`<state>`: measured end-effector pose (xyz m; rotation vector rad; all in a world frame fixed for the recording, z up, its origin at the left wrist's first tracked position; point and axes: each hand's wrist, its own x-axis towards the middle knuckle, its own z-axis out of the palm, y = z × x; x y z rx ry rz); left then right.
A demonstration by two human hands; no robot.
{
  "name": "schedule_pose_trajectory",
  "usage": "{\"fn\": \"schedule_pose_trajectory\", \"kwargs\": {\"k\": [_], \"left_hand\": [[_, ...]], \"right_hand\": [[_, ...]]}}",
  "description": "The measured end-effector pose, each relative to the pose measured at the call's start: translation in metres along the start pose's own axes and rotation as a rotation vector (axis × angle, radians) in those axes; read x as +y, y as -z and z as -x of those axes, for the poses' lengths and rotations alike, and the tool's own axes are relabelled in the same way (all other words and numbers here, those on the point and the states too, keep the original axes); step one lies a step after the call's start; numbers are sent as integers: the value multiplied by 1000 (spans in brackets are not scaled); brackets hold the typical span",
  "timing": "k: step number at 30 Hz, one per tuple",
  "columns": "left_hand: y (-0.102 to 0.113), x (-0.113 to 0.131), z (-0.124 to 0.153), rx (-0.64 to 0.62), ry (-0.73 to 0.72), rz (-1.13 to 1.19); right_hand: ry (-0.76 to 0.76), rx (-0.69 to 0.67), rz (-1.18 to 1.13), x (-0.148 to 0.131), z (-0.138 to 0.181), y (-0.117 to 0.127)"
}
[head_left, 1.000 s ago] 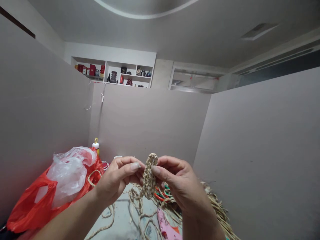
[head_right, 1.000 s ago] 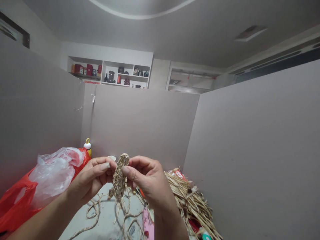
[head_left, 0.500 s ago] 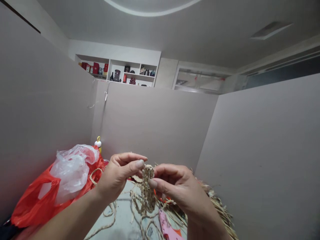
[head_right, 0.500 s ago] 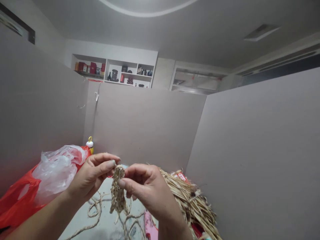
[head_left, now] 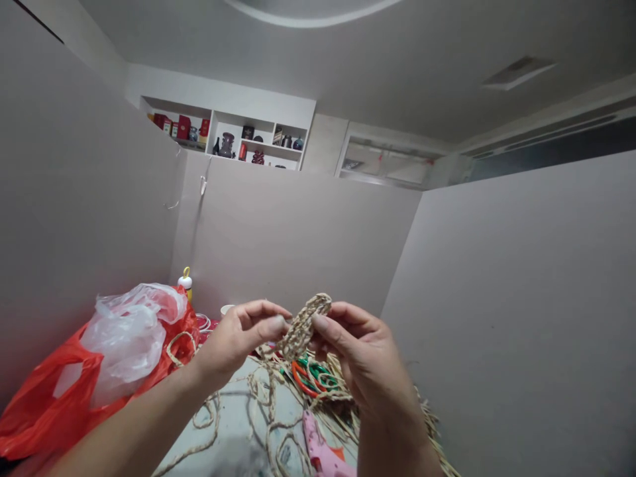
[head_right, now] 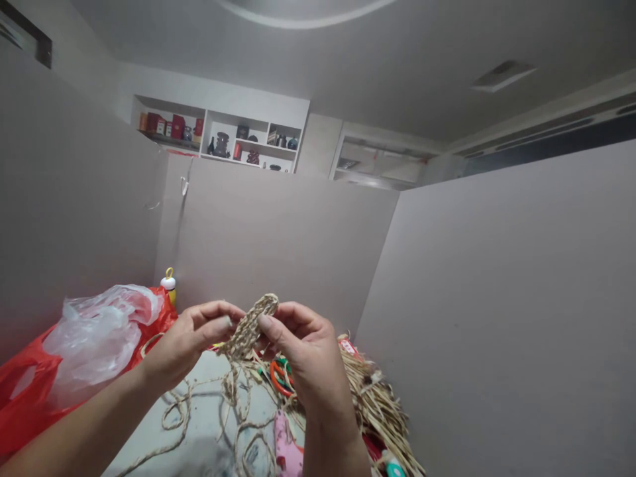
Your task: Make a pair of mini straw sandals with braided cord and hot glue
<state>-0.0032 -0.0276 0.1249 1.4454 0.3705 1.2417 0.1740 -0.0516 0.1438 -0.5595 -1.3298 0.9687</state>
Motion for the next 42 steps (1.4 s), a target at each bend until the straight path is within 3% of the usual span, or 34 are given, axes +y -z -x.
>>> {"fn": "schedule_pose_trajectory", "kwargs": {"k": [5,13,19,25,29,32,36,42], "left_hand": [[-2,-6,-1,-97,76,13],[5,-6,-4,21,-63,43],[6,3,-1,91,-138,-67],[2,3,6,179,-340,-354],[-1,0,10,164,-515,-527],[-3,-3,11,137,-455,-458],[-3,-5,7,107,-240,-156],[-1,1,4,36,-82,180]], "right_hand": [[61,117,2,-2,-3,6],[4,123,0,0,-9,-1],[-80,93,17,-3,-18,-7],[-106,130,24,-6,-7,-5],[-82,176,11,-4,-2,-6],[-61,203,-2,-2,-1,-9],[-42,208,-15,0,4,-13],[-36,-2,-63,8,13,-11]]}}
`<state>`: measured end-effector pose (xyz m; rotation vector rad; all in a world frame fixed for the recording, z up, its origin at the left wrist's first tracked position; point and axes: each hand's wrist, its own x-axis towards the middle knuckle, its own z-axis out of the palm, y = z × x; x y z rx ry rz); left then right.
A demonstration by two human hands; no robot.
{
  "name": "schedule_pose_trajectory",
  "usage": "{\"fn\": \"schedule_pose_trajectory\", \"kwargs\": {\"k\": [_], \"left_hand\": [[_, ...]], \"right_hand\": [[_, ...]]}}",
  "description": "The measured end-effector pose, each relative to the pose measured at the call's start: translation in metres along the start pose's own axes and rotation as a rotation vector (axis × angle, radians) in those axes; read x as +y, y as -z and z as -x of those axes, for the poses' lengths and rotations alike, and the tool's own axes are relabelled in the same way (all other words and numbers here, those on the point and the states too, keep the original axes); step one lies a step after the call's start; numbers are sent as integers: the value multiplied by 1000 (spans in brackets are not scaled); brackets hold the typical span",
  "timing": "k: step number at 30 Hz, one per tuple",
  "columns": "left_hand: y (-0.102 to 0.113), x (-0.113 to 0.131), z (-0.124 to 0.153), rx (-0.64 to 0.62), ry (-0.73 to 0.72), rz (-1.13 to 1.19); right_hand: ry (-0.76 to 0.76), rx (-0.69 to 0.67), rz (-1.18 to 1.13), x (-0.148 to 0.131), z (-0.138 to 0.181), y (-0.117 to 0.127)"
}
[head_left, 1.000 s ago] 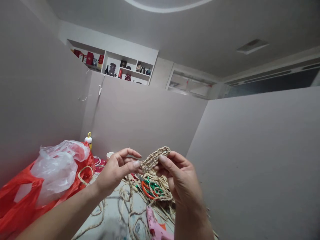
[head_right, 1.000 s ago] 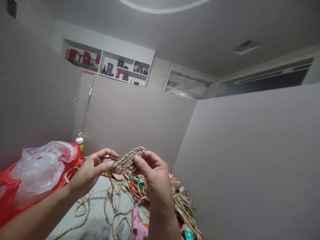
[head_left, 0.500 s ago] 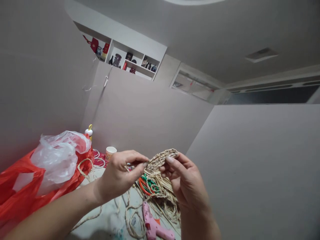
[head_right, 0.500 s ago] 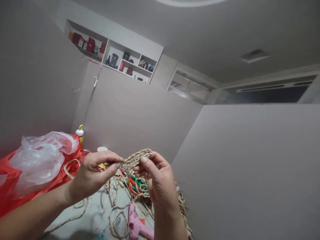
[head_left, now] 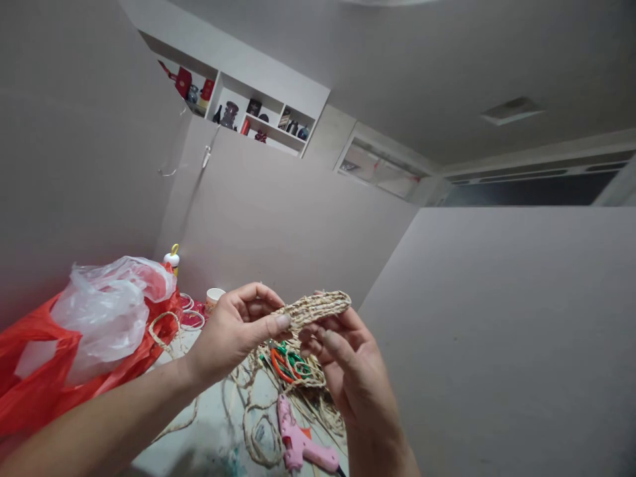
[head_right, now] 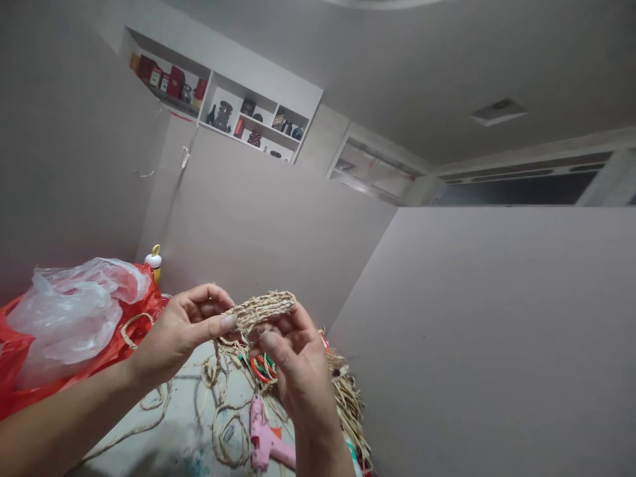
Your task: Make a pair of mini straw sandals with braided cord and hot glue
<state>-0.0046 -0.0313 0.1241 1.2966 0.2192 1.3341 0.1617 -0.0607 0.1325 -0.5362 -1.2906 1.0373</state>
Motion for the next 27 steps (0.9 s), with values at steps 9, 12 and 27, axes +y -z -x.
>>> {"fn": "schedule_pose_trajectory", "kwargs": {"k": [9,12,27], "left_hand": [[-13,0,14,-151,223,254],[-15,-4,17,-170,244,277],[-2,18,14,-70,-90,-296]], "right_hand": [[92,-49,34,17,9,3],[90,-83,12,18,12,3],[263,9,141,3,14,20]]}}
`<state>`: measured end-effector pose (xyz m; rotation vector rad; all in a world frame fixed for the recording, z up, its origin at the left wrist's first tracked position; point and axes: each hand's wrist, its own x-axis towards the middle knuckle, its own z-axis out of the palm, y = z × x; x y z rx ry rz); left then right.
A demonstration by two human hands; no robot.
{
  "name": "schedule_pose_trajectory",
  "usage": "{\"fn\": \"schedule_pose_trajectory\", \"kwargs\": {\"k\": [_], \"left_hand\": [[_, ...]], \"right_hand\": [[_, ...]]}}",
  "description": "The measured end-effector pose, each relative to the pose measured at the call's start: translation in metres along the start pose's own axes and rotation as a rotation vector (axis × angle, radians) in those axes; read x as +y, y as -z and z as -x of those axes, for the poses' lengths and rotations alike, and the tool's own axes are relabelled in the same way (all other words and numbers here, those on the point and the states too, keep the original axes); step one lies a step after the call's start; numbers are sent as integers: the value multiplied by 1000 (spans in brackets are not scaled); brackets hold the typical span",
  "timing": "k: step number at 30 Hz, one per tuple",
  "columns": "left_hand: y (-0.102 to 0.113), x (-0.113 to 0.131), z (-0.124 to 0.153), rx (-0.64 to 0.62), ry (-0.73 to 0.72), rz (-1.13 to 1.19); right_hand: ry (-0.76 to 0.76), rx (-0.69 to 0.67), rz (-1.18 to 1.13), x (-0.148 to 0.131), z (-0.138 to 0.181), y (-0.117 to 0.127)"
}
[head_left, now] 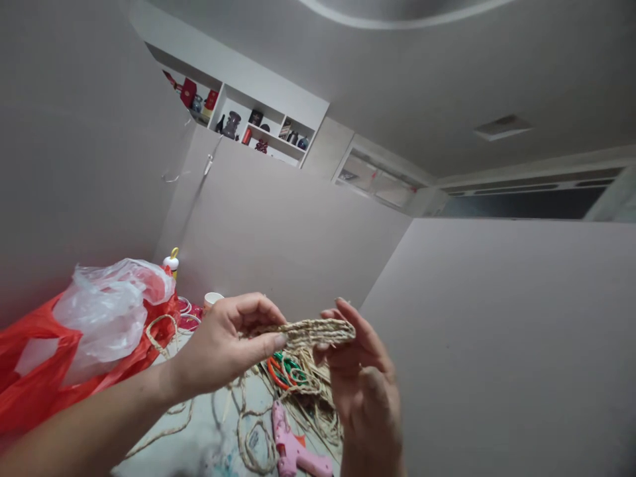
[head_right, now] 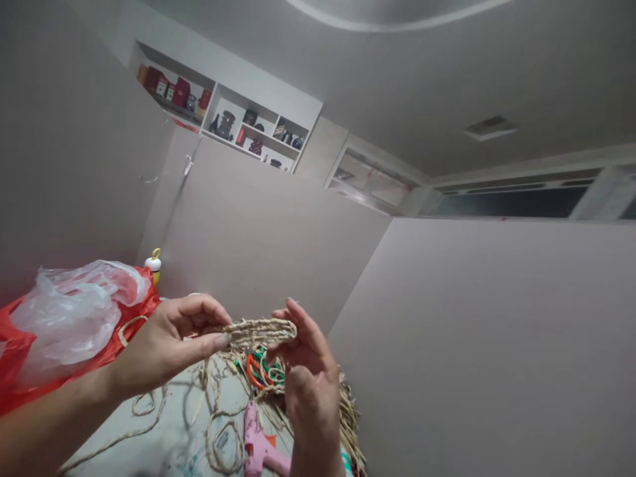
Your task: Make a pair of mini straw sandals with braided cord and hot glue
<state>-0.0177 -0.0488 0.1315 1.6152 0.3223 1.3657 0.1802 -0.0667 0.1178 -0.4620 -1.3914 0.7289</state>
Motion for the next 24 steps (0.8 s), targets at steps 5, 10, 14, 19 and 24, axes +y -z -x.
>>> {"fn": "schedule_pose_trajectory", "kwargs": {"k": [5,10,14,19,24], "left_hand": [[11,4,0,-151,-139,-446],[9,3,0,-411,-180,-611],[6,1,-1,-443,-134,-627],[8,-1,-5,-333,-64,-474],[13,4,-5,227,-164,-327]], "right_hand": [[52,-11,305,-14,4,4],[-22,-360,664,-23,7,9],[-60,-548,788,-27,6,7],[-168,-446,690,-26,7,8],[-254,-136,390,-16,4,9]]}}
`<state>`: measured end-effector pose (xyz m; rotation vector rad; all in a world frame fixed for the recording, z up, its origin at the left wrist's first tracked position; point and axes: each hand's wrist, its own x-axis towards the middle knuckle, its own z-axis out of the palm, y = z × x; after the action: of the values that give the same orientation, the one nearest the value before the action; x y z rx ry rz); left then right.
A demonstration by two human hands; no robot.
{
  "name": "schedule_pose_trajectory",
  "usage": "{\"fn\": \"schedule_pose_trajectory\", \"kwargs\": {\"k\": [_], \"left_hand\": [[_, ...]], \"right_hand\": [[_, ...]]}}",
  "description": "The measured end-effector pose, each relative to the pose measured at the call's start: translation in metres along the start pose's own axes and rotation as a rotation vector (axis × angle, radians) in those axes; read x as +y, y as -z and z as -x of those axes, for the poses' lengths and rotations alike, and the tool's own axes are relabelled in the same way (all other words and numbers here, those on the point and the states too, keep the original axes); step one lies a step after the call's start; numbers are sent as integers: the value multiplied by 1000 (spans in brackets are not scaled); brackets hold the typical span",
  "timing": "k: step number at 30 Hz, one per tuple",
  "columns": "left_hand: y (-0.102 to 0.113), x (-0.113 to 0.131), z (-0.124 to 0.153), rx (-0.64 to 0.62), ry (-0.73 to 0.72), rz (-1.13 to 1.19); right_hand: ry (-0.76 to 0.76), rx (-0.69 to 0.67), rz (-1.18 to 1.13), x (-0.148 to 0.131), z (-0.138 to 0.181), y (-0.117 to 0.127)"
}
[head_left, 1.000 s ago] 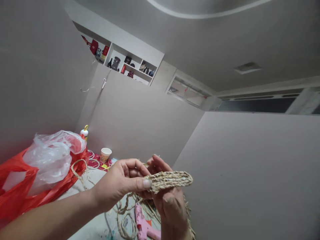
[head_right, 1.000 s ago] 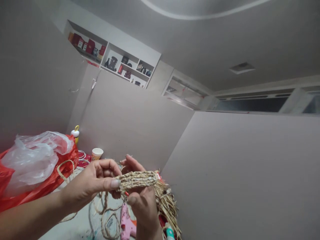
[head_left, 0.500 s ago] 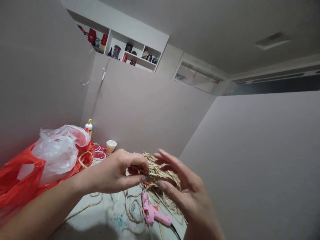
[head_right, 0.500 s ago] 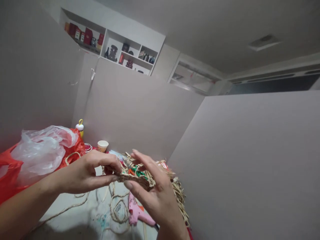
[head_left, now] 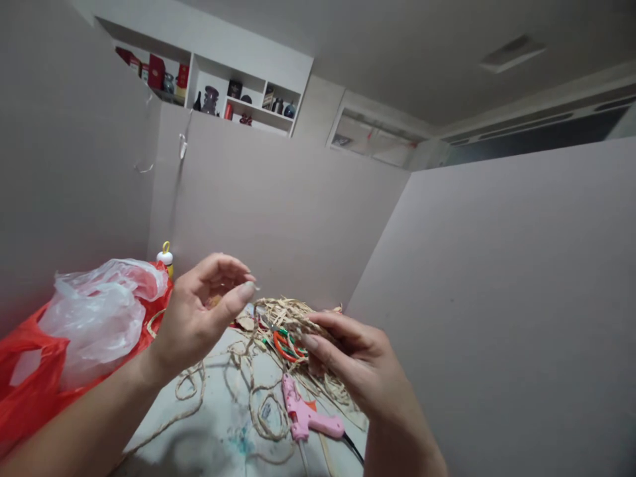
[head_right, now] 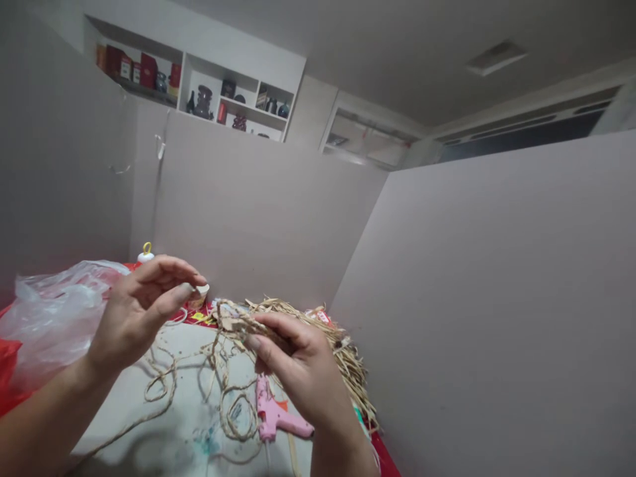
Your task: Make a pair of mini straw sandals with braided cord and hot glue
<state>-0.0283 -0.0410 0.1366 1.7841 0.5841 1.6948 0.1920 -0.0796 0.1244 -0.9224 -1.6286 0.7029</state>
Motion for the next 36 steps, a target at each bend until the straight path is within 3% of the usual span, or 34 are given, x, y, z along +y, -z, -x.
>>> {"fn": "schedule_pose_trajectory", "kwargs": {"k": [2,5,9,13,21,27,36], "left_hand": [[-1,1,1,-36,63,31],[-13,-2,5,-282,235,91],[-32,-17,7,-218,299,337],[-37,-25,6,-144,337,447],[-32,-27,3,-235,341,544],[-26,-28,0,-312,356,569],[-24,-24,-1,-371,334,579]], "right_hand": [[2,106,-79,3,-4,-5],[27,201,-170,5,-9,-17],[16,188,-212,4,-9,-29],[-11,125,-207,1,-6,-29],[6,1,-168,0,-5,-21],[85,78,-115,4,-5,-11],[160,49,-21,-3,-1,-9]]}}
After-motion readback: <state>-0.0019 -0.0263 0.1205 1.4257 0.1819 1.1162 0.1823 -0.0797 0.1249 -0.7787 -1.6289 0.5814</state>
